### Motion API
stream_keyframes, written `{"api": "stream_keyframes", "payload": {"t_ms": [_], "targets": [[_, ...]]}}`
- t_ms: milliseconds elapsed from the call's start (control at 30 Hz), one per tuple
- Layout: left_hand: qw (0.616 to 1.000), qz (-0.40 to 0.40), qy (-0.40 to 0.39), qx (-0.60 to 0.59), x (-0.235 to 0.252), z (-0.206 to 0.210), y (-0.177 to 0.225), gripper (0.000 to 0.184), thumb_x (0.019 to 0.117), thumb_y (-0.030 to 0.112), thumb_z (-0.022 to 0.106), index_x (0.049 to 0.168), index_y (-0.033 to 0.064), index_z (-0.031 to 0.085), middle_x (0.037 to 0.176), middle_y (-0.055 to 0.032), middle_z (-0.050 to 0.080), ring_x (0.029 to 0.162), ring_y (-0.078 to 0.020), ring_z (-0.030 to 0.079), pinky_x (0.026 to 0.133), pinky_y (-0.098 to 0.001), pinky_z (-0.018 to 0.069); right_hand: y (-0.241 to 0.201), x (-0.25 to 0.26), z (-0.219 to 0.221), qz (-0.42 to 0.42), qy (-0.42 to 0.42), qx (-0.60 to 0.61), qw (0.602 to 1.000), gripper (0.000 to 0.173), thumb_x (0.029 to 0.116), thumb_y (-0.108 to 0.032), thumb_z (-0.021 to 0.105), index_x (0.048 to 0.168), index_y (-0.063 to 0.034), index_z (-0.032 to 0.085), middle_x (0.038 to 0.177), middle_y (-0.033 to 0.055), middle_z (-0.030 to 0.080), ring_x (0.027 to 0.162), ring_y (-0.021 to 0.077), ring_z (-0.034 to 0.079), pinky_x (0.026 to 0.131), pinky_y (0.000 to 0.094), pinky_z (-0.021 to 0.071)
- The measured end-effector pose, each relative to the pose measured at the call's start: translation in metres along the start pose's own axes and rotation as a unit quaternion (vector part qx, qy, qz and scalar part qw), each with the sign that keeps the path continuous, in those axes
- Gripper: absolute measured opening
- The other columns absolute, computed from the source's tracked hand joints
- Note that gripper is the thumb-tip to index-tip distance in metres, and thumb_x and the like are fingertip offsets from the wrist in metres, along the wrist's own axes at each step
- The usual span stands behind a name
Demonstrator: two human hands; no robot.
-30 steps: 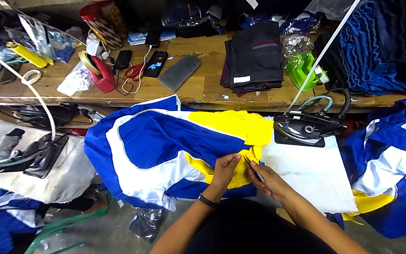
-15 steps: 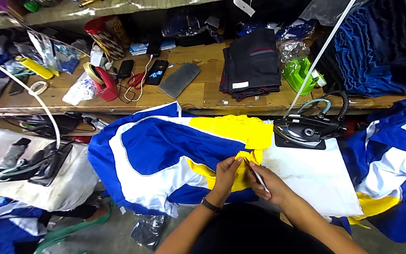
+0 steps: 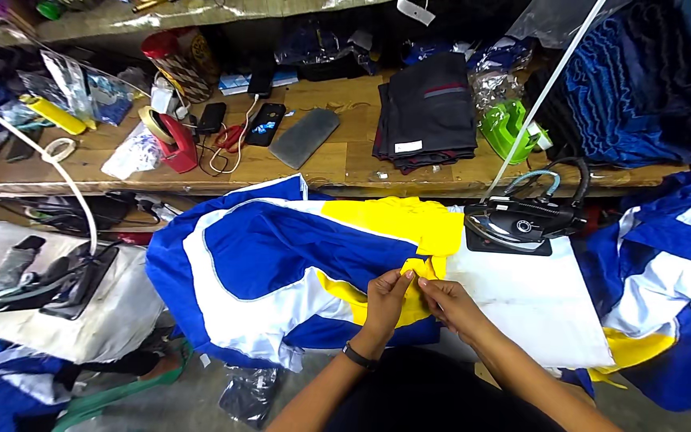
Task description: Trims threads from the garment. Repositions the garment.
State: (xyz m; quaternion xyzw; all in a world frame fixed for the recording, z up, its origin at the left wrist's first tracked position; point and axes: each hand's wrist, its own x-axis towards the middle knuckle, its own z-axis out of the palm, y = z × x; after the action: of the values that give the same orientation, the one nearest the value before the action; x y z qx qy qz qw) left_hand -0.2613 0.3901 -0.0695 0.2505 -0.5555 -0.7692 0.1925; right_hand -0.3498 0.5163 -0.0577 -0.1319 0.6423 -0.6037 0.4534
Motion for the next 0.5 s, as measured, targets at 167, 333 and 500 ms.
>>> {"api": "stream_keyframes", "payload": {"t_ms": [167, 333, 500], "targets": [[0.998, -0.032, 0.030, -0.033, -0.0019, 0.0041, 0.0019, 0.007, 0.0951, 0.000, 0.067, 0.091, -0.0029, 0.071, 0.077, -0.0042, 0.072, 0.072, -0.0073, 0.069, 0.073, -0.0257, 0.0586, 0.0020, -0.0009, 0.0030, 0.006, -0.024, 0.037, 0.999, 0.047, 0.1097, -0.025, 0.046, 0.063, -0.0155, 0.051, 0.049, -0.0090, 0.039, 0.036, -0.0015, 0.032, 0.036, 0.0145, 0.0257], [0.998, -0.023, 0.039, -0.035, -0.0008, 0.0058, -0.0001, 0.008, 0.0955, -0.001, 0.066, 0.093, -0.0046, 0.072, 0.079, -0.0050, 0.074, 0.074, -0.0074, 0.070, 0.074, -0.0254, 0.0591, 0.0049, -0.0018, 0.0064, 0.014, -0.020, 0.054, 0.998, 0.048, 0.1110, -0.026, 0.041, 0.064, -0.0160, 0.048, 0.049, -0.0088, 0.037, 0.036, -0.0010, 0.031, 0.036, 0.0146, 0.0260], [0.999, -0.009, 0.016, -0.033, 0.0011, 0.0014, 0.0000, 0.018, 0.1030, 0.003, 0.054, 0.102, -0.0038, 0.071, 0.088, -0.0036, 0.073, 0.082, -0.0066, 0.069, 0.080, -0.0259, 0.0577, 0.0019, -0.0019, -0.0011, 0.013, -0.065, 0.051, 0.997, 0.044, 0.1099, -0.031, 0.040, 0.071, -0.0174, 0.053, 0.051, -0.0100, 0.040, 0.038, -0.0016, 0.034, 0.036, 0.0142, 0.0293]]}}
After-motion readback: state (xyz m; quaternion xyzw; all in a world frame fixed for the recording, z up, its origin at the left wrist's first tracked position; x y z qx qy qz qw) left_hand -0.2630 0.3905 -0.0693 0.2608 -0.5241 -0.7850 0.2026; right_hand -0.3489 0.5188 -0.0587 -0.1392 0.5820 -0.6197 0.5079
